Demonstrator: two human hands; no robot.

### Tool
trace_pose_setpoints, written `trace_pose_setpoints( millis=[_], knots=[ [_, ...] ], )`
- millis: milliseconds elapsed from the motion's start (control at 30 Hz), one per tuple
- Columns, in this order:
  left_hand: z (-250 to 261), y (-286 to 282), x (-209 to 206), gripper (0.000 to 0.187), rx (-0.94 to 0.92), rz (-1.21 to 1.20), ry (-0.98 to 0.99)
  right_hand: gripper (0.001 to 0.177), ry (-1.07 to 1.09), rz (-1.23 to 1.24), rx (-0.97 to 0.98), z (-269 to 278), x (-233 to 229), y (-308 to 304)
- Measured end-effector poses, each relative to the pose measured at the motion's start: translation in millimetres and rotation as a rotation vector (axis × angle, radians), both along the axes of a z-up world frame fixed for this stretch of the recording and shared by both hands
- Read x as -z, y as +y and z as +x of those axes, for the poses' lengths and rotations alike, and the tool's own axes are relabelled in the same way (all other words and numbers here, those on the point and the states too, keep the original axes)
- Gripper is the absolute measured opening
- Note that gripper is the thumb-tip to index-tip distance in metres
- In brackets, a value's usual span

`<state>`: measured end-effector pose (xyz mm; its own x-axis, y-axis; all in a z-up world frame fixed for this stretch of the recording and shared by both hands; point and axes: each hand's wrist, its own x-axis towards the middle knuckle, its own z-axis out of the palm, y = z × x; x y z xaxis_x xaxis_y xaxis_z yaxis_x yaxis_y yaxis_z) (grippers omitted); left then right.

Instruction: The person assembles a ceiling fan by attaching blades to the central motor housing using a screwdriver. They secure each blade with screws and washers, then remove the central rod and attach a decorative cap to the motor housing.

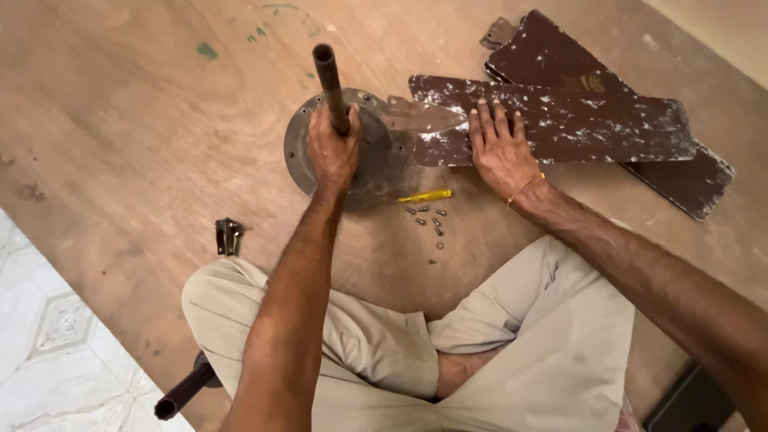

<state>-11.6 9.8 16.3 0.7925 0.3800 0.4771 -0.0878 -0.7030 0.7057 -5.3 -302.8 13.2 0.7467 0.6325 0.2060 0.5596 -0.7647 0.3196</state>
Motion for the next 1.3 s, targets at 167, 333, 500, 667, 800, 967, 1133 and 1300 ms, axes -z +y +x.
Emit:
trace_pose_setpoints(
  millis=[167, 333, 500, 667, 800, 967, 1133, 1300],
  knots=[
    [-17, -13, -36, 0.040, 0.016, -0.021, 0.023, 0.056, -0.040, -0.023, 0.011, -12, -17, -2],
    [-76, -68, -37, 0.054, -0.157, -0.242, -0.208, 0.058, -0.033, -0.004, 0.019, -21, -35, -4],
    [-78, -98, -33, 0.062, 0.150, -1.097, 0.198, 0.056, -0.045, -0.009, -0.015, -34, -51, -3],
    [-36, -106, -49, 0.067, 0.129, -1.408, 0.388, 0.055, -0.083, 0.000, -0.051, -44, -66, 5],
    [-21, -103, -51, 0.050, 0.242, -1.405, 0.207, 0.057, -0.031, 0.002, -0.056, -43, -78, 3],
    [-19, -96, -61, 0.041, 0.242, -1.360, 0.113, 0.060, -0.003, 0.156, -0.024, -49, -94, -13],
    [-25, -86, -68, 0.041, 0.310, -1.459, 0.081, 0.053, -0.082, 0.252, -0.030, -64, -106, -31],
    [-23, -89, -66, 0.045, 0.459, -1.549, 0.041, 0.044, -0.236, 0.220, -0.108, -66, -126, -41]
  ],
)
